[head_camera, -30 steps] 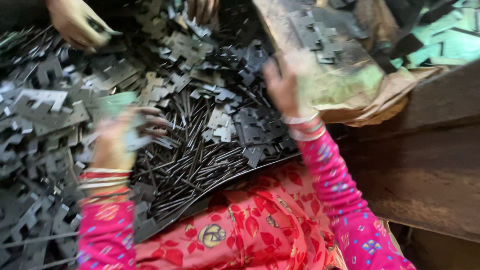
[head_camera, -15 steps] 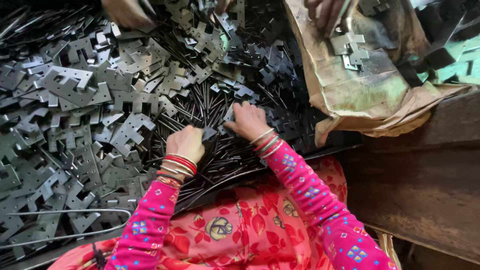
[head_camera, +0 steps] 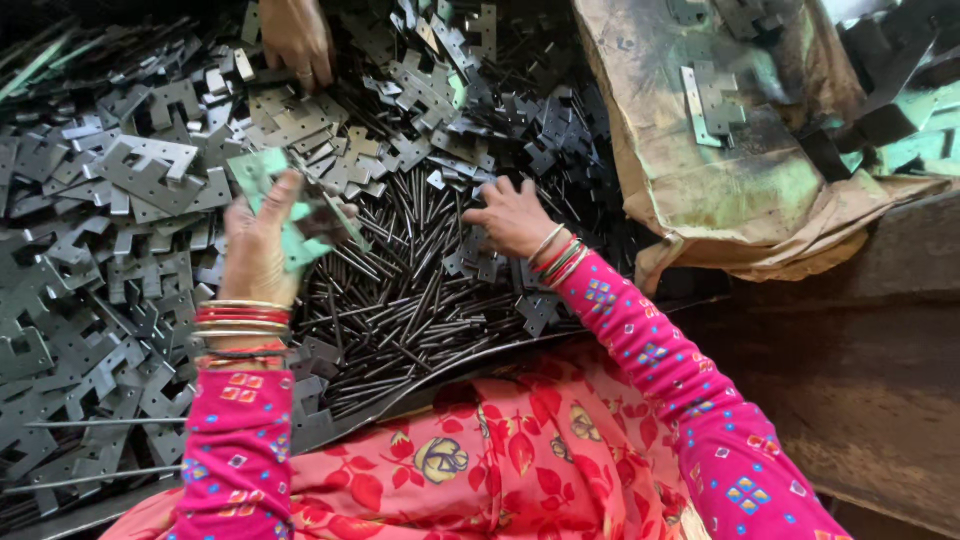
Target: The person assembles metal hinge components by inserting pins into hinge plates and placing the finished units into a sack. The person repeatedly picks hinge plates and pins from a large pile, aligns them, inserts the pins, and deposits the assembled hinges into a cloth bag.
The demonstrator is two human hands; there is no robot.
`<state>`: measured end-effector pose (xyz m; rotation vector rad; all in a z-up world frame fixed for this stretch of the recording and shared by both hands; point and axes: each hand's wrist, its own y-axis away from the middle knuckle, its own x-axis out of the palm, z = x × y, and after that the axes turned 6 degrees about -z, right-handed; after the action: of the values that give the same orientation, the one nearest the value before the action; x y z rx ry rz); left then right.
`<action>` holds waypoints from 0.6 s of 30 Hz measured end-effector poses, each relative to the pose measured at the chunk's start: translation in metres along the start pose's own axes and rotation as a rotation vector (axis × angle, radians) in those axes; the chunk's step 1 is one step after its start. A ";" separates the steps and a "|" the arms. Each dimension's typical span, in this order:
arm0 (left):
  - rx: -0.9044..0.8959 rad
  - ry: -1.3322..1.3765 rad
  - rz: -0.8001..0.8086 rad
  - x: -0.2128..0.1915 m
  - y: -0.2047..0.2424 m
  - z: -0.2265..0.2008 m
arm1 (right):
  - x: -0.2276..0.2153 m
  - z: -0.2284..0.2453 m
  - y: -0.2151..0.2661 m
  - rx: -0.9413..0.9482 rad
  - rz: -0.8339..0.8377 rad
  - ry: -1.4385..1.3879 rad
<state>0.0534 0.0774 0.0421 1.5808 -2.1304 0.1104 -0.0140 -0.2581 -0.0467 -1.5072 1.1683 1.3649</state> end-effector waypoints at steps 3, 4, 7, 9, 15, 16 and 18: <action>-0.135 0.213 -0.059 -0.001 -0.014 0.032 | -0.001 -0.002 -0.009 -0.053 0.039 0.071; -0.172 0.231 -0.048 -0.002 -0.018 0.043 | 0.000 -0.005 -0.010 -0.067 0.041 0.044; -0.298 0.228 0.081 0.001 -0.020 0.066 | 0.003 -0.011 -0.013 -0.096 0.058 -0.081; -0.251 0.107 0.111 0.004 -0.017 0.074 | 0.002 -0.014 -0.012 -0.095 0.081 -0.221; -0.302 0.107 0.168 0.021 -0.015 0.079 | -0.019 0.000 0.025 0.200 0.054 -0.769; -0.313 0.130 0.150 0.022 -0.014 0.083 | -0.025 0.008 0.030 0.289 -0.057 -0.892; -0.312 0.133 0.101 0.028 -0.013 0.093 | -0.042 0.024 0.035 0.472 -0.294 -1.128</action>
<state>0.0289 0.0168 -0.0310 1.2525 -2.0108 -0.0792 -0.0548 -0.2395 -0.0070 -0.3782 0.4430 1.2881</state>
